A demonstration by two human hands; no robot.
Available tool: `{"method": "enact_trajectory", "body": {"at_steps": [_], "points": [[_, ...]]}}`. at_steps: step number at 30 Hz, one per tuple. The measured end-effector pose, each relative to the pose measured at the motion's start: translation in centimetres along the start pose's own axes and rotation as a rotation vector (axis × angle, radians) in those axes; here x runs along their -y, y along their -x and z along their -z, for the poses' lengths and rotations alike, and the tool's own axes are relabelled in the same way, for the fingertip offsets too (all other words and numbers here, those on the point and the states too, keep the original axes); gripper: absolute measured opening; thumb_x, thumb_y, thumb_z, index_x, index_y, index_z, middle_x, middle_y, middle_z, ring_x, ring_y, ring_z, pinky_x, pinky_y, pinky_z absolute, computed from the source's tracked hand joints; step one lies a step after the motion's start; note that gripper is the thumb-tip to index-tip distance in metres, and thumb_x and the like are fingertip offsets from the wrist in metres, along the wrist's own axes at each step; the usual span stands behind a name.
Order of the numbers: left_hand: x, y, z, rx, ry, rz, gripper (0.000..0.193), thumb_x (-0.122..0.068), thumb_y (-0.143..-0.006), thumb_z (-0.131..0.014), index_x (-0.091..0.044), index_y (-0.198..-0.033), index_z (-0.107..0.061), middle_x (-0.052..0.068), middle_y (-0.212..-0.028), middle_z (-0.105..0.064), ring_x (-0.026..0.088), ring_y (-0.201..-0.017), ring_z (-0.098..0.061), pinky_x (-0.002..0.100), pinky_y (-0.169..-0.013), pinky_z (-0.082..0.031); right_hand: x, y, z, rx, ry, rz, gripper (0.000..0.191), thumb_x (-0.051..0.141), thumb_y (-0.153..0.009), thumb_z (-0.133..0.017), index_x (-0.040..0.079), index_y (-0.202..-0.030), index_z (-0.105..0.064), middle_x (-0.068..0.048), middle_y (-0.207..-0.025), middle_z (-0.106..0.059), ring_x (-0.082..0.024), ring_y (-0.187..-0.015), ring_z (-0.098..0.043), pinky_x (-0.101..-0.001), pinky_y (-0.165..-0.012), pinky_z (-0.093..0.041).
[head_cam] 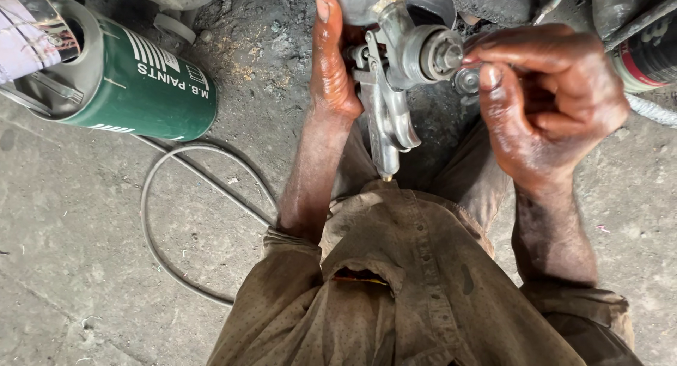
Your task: The person cleans a spray gun by dipping a small metal part into a container of dark liquid and using a thin metal tool to scrub the nozzle area. The person then reassembles the spray gun by screwing the cleaned part back onto the gun body.
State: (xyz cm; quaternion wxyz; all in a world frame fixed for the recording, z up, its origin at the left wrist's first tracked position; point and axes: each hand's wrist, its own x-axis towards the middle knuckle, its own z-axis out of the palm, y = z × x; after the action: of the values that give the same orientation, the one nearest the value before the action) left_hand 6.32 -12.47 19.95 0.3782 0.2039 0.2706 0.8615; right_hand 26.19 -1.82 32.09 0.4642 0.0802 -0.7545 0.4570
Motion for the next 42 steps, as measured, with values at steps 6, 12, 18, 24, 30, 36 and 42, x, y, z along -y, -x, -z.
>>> {"method": "enact_trajectory", "body": {"at_steps": [6, 12, 18, 24, 30, 36, 42], "points": [[0.4, 0.0, 0.1, -0.044, -0.104, -0.119, 0.095, -0.069, -0.088, -0.079, 0.001, -0.146, -0.049, 0.015, -0.120, -0.062, 0.026, -0.113, -0.065, 0.050, -0.098, -0.064, 1.0, 2.2, -0.4, -0.045, 0.253, -0.038, 0.013, 0.001, -0.121, -0.070, -0.010, -0.123, -0.065, -0.022, -0.116, -0.071, -0.021, -0.087, -0.073, -0.0282, -0.074, -0.063], [0.2, -0.4, -0.2, -0.025, -0.002, -0.076, 0.093, -0.066, -0.088, -0.078, -0.004, -0.151, -0.048, 0.012, -0.128, -0.063, 0.025, -0.121, -0.065, 0.049, -0.104, -0.062, 0.0, 4.1, -0.3, -0.127, 0.007, -0.058, 0.017, 0.007, -0.116, -0.069, -0.006, -0.124, -0.061, -0.022, -0.122, -0.070, -0.021, -0.097, -0.078, -0.0295, -0.080, -0.069], [-0.1, -0.7, -0.9, -0.003, 0.053, -0.047, 0.090, -0.061, -0.091, -0.080, -0.003, -0.152, -0.047, 0.012, -0.135, -0.062, 0.027, -0.126, -0.064, 0.049, -0.109, -0.059, -0.8, 1.8, -1.1, -0.156, 0.029, -0.057, 0.014, 0.003, -0.112, -0.069, -0.003, -0.117, -0.058, -0.017, -0.106, -0.070, -0.020, -0.092, -0.078, -0.0312, -0.075, -0.069], [-0.3, -1.2, -1.2, -0.009, -0.051, -0.026, 0.096, -0.065, -0.086, -0.080, -0.001, -0.149, -0.047, 0.017, -0.138, -0.061, 0.031, -0.129, -0.063, 0.052, -0.110, -0.059, -0.7, 1.2, -0.3, -0.055, 0.028, -0.001, 0.014, 0.002, -0.110, -0.069, -0.003, -0.117, -0.058, -0.018, -0.102, -0.069, -0.020, -0.094, -0.076, -0.0383, -0.091, -0.070], [-0.5, -1.3, -1.3, -0.009, -0.183, -0.017, 0.104, -0.068, -0.084, -0.080, 0.005, -0.149, -0.047, 0.023, -0.138, -0.059, 0.037, -0.130, -0.061, 0.055, -0.110, -0.058, -1.0, 2.2, 1.1, 0.008, 0.052, -0.008, 0.014, 0.001, -0.109, -0.070, -0.002, -0.117, -0.059, -0.019, -0.104, -0.069, -0.023, -0.097, -0.076, -0.0421, -0.099, -0.067], [-0.6, -1.3, -1.3, -0.035, -0.199, 0.039, 0.110, -0.071, -0.076, -0.079, 0.000, -0.151, -0.040, 0.022, -0.144, -0.054, 0.038, -0.137, -0.056, 0.060, -0.110, -0.057, -2.2, 1.7, 1.6, 0.066, 0.021, -0.040, 0.011, 0.001, -0.101, -0.064, -0.003, -0.111, -0.061, -0.020, -0.100, -0.073, -0.017, -0.086, -0.077, -0.0363, -0.082, -0.070], [-0.6, -1.5, -1.5, -0.078, -0.273, 0.068, 0.116, -0.075, -0.078, -0.076, 0.002, -0.157, -0.037, 0.021, -0.144, -0.052, 0.034, -0.136, -0.052, 0.058, -0.104, -0.054, -1.4, 1.2, 1.7, 0.086, -0.067, 0.046, 0.013, -0.002, -0.106, -0.066, -0.003, -0.118, -0.061, -0.019, -0.104, -0.073, -0.017, -0.088, -0.078, -0.0356, -0.089, -0.070]]}}
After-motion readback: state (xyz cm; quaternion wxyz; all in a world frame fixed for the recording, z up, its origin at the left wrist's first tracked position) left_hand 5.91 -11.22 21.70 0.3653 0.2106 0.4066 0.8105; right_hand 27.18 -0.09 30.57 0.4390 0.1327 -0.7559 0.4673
